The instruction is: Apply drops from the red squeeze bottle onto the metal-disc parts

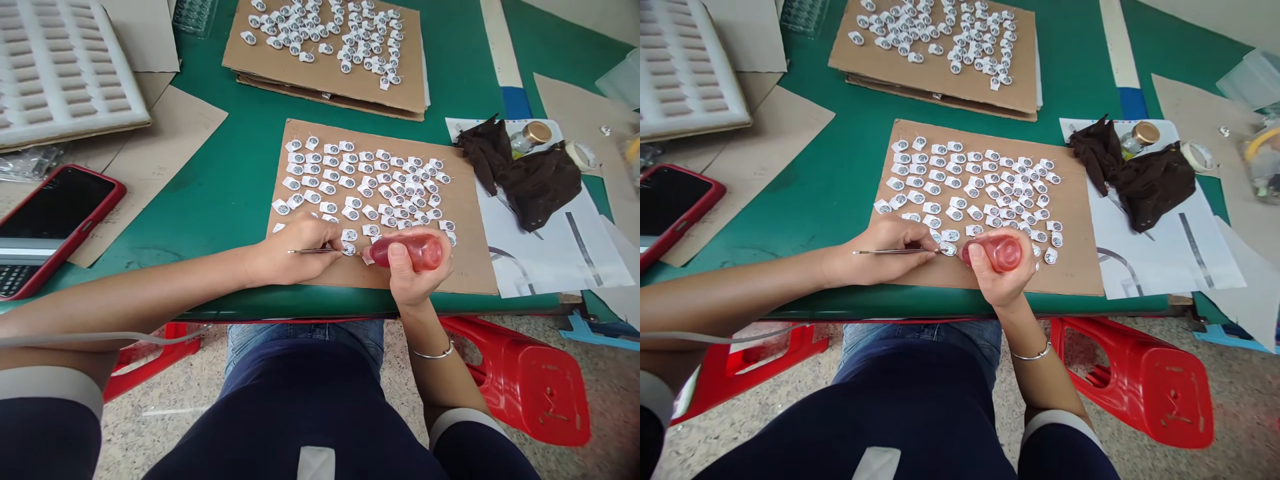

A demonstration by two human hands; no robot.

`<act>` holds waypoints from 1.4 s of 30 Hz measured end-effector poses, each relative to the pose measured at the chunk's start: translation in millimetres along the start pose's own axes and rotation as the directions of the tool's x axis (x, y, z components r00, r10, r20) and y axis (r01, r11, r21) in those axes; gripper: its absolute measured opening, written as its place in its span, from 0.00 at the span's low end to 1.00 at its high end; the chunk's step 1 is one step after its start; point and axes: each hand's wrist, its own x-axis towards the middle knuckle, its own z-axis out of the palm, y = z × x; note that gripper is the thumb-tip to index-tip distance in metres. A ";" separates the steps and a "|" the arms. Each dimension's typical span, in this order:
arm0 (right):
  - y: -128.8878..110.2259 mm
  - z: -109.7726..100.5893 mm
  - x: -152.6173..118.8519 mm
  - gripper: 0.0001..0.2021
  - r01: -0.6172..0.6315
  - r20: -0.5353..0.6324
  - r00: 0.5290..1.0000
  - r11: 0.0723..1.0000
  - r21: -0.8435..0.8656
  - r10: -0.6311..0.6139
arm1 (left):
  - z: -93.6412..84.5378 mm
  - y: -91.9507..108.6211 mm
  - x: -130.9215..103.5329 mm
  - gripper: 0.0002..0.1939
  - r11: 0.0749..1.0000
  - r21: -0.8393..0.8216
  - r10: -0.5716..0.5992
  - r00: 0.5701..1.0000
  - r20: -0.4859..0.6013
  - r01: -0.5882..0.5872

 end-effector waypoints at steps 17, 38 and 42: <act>0.8 0.6 0.4 0.12 0.018 -0.016 1.000 1.000 0.008 -0.018 | 2.5 -6.0 1.2 0.05 1.000 0.023 0.004 1.000 -0.029 -0.003; 1.6 1.0 -1.7 0.12 -0.004 0.027 1.000 1.000 0.003 0.004 | 0.2 -5.0 2.4 0.05 0.999 -0.019 -0.030 0.999 -0.045 0.029; 1.7 2.0 -1.7 0.12 0.002 0.034 0.999 1.000 0.010 -0.002 | -0.7 -3.9 3.2 0.05 0.999 -0.022 -0.050 0.997 -0.053 0.049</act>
